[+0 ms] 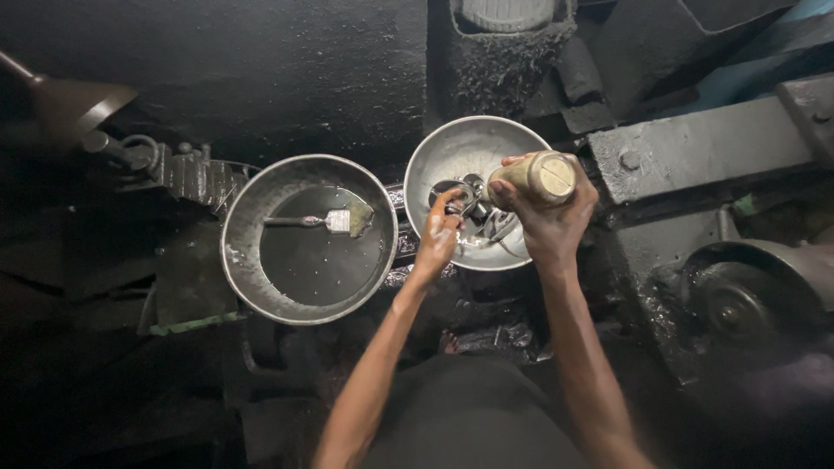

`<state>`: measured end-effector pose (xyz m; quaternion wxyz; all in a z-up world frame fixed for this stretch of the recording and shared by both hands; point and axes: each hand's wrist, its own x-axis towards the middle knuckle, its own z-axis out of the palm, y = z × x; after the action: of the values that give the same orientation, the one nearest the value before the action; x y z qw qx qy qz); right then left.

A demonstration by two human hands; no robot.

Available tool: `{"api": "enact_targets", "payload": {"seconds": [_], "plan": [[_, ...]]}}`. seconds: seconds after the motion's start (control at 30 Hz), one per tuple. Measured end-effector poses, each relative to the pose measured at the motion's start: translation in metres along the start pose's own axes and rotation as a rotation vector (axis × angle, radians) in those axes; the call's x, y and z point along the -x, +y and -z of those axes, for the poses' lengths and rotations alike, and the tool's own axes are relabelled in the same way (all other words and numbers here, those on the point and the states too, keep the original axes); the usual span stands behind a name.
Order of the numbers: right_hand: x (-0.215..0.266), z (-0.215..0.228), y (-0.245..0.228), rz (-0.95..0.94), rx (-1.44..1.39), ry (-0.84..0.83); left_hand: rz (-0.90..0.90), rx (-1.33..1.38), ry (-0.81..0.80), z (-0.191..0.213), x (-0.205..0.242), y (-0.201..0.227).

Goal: The person scrubs small metal parts with a brush and applies a liquid from a bottle while rinsing them in two metal bowls. The person handles the parts one at a time, scrubbing and rinsing them repeatedly.

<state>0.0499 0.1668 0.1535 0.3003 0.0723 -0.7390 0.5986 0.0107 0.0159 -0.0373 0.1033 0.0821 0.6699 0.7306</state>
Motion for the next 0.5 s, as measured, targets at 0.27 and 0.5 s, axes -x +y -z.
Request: {"api": "enact_targets", "payload": {"seconds": [0.27, 0.5], "plan": [[0.002, 0.001, -0.001, -0.009, -0.034, 0.009, 0.042, 0.034, -0.047, 0.000, -0.001, 0.008], [0.003, 0.001, -0.004, 0.020, 0.007, -0.008, -0.077, 0.128, -0.080, 0.001, -0.002, -0.005]]}}
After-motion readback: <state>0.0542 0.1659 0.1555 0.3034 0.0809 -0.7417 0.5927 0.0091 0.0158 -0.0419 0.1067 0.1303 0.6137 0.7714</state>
